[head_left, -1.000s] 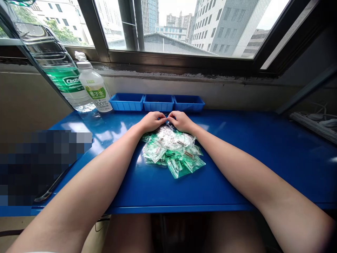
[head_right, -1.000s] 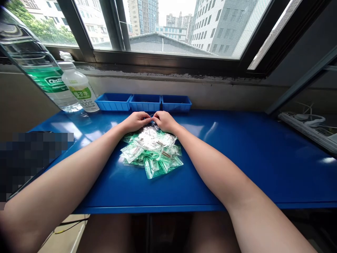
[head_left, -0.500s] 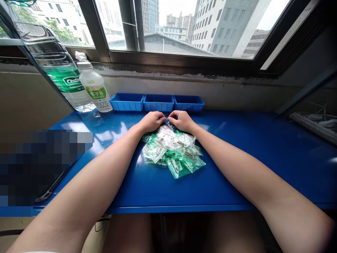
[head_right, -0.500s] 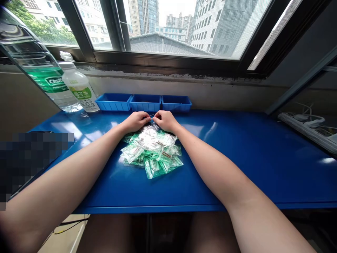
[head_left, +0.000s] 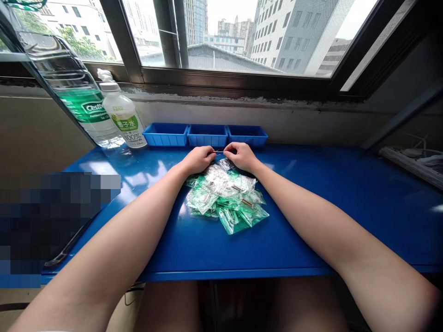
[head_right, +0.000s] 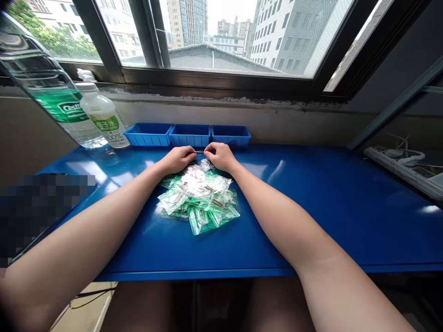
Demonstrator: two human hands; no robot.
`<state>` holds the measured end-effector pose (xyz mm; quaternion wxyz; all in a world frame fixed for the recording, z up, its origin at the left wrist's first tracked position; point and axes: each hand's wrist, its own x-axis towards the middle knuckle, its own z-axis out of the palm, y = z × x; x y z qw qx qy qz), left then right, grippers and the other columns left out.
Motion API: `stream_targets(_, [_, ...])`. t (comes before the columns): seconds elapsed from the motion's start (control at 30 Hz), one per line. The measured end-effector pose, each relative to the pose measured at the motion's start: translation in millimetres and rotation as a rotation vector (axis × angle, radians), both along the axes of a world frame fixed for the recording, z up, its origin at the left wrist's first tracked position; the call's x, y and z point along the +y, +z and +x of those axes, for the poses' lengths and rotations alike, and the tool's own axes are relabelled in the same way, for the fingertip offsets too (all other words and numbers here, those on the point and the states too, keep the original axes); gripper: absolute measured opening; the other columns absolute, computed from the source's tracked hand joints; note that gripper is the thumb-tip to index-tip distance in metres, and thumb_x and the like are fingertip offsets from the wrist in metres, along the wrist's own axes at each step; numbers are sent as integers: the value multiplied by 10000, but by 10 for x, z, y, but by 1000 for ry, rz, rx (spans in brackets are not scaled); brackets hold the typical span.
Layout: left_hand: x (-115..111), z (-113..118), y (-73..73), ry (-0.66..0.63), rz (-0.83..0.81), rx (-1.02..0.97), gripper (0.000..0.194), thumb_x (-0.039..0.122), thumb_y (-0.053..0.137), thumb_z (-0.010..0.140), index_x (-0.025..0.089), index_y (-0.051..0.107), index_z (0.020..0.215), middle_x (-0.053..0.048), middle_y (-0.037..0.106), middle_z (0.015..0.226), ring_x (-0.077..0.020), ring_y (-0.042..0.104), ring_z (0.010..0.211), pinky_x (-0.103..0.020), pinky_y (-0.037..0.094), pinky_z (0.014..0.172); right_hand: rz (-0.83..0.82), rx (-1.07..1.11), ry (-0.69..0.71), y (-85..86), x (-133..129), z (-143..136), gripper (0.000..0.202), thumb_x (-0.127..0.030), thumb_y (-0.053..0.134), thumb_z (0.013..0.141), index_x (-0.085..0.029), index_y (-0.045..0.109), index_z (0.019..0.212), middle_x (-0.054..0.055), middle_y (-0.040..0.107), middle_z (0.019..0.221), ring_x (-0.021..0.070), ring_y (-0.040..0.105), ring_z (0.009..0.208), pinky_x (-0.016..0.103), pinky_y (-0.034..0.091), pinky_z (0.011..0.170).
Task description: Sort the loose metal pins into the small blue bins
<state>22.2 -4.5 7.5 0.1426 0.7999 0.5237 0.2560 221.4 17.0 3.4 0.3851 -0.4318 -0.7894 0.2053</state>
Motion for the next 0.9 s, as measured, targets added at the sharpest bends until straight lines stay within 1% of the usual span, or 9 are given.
stream_targets(0.07, [1, 2, -2, 2, -3, -2, 285, 369, 495, 894, 180, 704, 936, -76, 737, 925, -223, 645, 839, -307, 493, 766, 26, 53, -117, -1, 24, 12, 118, -253, 614, 806, -170, 693, 777, 56, 727, 804, 185, 645, 727, 305, 494, 719])
stream_targets(0.17, [9, 0, -9, -1, -10, -6, 261, 365, 519, 887, 185, 703, 935, -73, 737, 927, -225, 651, 838, -310, 496, 769, 76, 119, -346, 4, 83, 69, 128, -244, 589, 823, -174, 680, 766, 76, 720, 802, 217, 653, 762, 340, 504, 772])
stream_targets(0.23, [14, -3, -12, -9, -15, -3, 258, 366, 524, 887, 187, 704, 933, -74, 737, 926, -229, 656, 838, -313, 496, 762, 88, 149, -474, 11, 128, 126, 129, -233, 578, 827, -177, 675, 763, 93, 719, 806, 239, 659, 786, 361, 504, 799])
stream_targets(0.33, [11, -3, -7, -16, -22, 3, 259, 365, 526, 888, 183, 706, 930, -79, 738, 922, -235, 659, 839, -317, 494, 750, 66, 166, -623, 21, 182, 205, 117, -211, 577, 813, -177, 672, 755, 113, 721, 817, 267, 664, 813, 387, 500, 822])
stream_targets(0.4, [2, 1, 3, -12, -24, 3, 259, 364, 526, 888, 182, 707, 929, -81, 737, 916, -235, 659, 837, -316, 493, 750, 47, 166, -679, 22, 204, 237, 109, -202, 580, 801, -178, 672, 746, 118, 724, 820, 277, 666, 824, 398, 499, 831])
stream_targets(0.53, [-17, 10, 17, -7, -26, -11, 275, 377, 511, 900, 185, 705, 935, -74, 736, 909, -222, 651, 819, -304, 486, 734, 30, 189, -718, 21, 218, 252, 107, -227, 594, 803, -181, 678, 756, 118, 733, 836, 279, 670, 831, 405, 500, 841])
stream_targets(0.63, [-20, 5, 6, -10, -27, -34, 288, 394, 501, 906, 188, 697, 951, -64, 733, 892, -205, 633, 775, -293, 471, 695, 16, 213, -717, 28, 208, 246, 128, -254, 598, 821, -170, 687, 783, 122, 737, 853, 275, 674, 835, 398, 502, 833])
stream_targets(0.77, [-9, -13, -18, -26, -13, -46, 297, 404, 492, 911, 185, 686, 964, -58, 722, 869, -199, 617, 756, -294, 453, 673, 46, 231, -616, 28, 199, 245, 183, -302, 599, 838, -154, 705, 825, 119, 737, 852, 261, 677, 824, 382, 510, 817])
stream_targets(0.9, [5, -17, -31, -32, -7, -56, 280, 393, 497, 913, 185, 676, 969, -62, 724, 885, -203, 629, 782, -296, 458, 683, 111, 218, -503, -8, 190, 231, 275, -364, 603, 849, -139, 721, 953, 105, 732, 840, 249, 670, 795, 370, 517, 772])
